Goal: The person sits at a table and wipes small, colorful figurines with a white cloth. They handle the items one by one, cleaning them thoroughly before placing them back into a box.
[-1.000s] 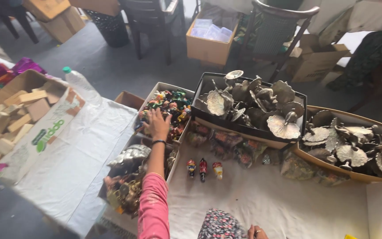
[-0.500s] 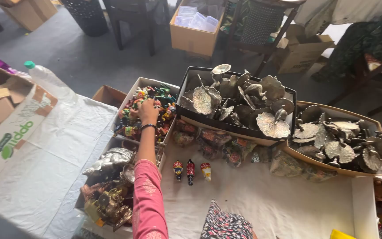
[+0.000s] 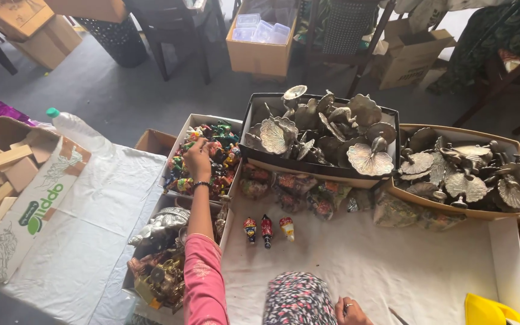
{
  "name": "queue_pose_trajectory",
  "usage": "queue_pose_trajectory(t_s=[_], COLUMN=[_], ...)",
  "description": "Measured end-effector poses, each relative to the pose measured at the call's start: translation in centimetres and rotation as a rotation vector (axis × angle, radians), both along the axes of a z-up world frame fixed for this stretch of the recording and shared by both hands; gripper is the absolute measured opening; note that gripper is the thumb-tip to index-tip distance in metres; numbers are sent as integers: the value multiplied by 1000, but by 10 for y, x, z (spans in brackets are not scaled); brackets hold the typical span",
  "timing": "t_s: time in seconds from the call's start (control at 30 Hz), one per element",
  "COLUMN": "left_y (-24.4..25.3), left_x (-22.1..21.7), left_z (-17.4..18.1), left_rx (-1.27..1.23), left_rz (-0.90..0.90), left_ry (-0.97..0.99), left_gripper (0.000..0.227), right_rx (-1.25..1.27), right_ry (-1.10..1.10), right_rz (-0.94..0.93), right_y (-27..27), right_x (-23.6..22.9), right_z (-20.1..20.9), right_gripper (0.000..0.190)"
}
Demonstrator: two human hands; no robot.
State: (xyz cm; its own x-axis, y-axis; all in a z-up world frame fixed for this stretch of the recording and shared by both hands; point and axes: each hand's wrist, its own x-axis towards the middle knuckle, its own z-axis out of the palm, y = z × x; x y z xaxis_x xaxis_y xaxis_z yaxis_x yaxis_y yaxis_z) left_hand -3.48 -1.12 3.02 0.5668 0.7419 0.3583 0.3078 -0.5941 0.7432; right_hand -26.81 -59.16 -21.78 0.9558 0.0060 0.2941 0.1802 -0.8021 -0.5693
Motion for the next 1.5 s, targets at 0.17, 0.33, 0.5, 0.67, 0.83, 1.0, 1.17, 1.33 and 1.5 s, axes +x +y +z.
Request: queue_pose_trajectory(t_s=[0.17, 0.33, 0.5, 0.67, 0.83, 1.0, 1.17, 1.33, 1.5], left_y=[40, -3, -100, -204, -342, -396, -399, -403, -404], left_x=[12, -24, -62, -95, -107, -141, -141, -143, -143], left_z=[-37, 31, 75, 49, -104, -97, -70, -92, -51], left_rx=[-125, -1587, -1848, -1917, -1658, -1848, -1961, -1875, -1790], left_rz=[-49, -664, -901, -870, -848, -722, -709, -801, -808], left_ry=[-415, -1073, -1157, -1015, -512, -396, -339, -267, -223], left_gripper=[19, 35, 39, 39, 48, 58, 59, 63, 66], right_rx=[23, -47, -270, 92, 748, 325, 522, 354, 368], right_ry=[-2, 36, 208, 439, -83, 184, 59, 192, 54], right_rz=[2, 232, -36, -149, 388, 315, 247, 207, 182], right_y=[16, -10, 21, 25, 92, 119, 118, 111, 103], right_x=[27, 32, 24, 64, 114, 108, 93, 99, 94], right_z=[-20, -75, 4, 26, 170, 217, 180, 228, 204], right_gripper=[14, 18, 23, 40, 40, 48, 53, 56, 57])
